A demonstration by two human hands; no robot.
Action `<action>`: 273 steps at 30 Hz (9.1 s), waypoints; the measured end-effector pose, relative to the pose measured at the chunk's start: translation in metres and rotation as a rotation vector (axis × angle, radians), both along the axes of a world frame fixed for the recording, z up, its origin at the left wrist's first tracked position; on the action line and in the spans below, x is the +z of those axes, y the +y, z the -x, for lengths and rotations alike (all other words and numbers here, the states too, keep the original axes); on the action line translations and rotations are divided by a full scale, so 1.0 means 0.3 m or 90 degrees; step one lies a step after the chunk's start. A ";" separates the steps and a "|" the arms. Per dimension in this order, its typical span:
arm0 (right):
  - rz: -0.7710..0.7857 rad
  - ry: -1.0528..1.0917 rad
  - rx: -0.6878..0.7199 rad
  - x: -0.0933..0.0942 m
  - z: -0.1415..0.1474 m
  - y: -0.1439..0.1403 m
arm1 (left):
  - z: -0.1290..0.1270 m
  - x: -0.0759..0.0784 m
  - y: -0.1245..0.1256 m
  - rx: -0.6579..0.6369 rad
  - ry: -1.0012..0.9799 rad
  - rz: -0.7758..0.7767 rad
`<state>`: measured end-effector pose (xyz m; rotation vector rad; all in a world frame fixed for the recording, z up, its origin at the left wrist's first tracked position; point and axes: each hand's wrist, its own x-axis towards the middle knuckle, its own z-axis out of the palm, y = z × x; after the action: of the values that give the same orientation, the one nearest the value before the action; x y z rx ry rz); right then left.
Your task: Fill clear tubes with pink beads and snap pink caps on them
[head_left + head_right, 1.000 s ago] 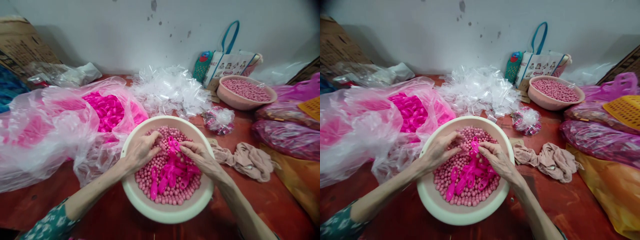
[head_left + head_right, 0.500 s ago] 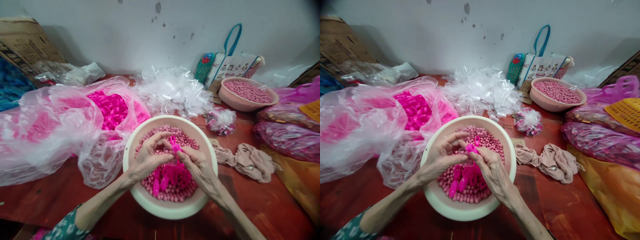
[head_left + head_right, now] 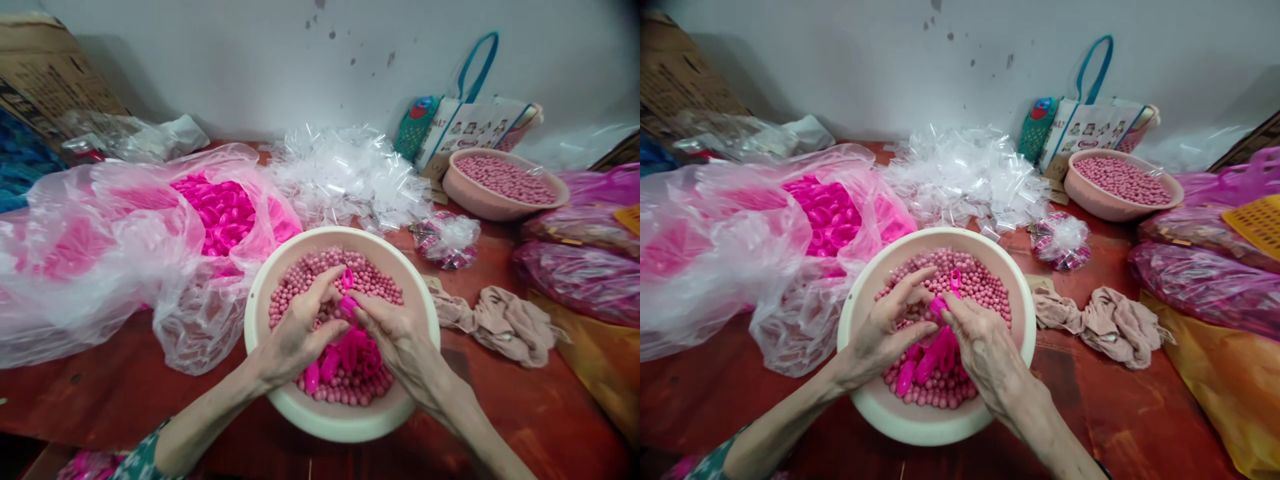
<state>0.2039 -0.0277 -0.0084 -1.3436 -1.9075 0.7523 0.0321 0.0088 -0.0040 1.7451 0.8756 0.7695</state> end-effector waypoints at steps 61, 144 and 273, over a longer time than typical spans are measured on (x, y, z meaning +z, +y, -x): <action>-0.026 -0.069 0.087 -0.016 0.015 -0.113 | 0.080 -0.030 -0.060 -0.060 -0.212 0.471; -0.315 -0.526 0.036 0.021 0.191 -0.008 | 0.077 -0.035 -0.092 0.142 -0.300 0.347; 0.092 0.201 0.084 0.004 0.070 0.066 | 0.090 -0.023 -0.046 0.112 -0.241 0.470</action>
<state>0.1828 -0.0079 -0.0073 -1.1129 -1.7267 1.1169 0.0050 -0.0051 -0.0108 0.8509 0.9028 0.7316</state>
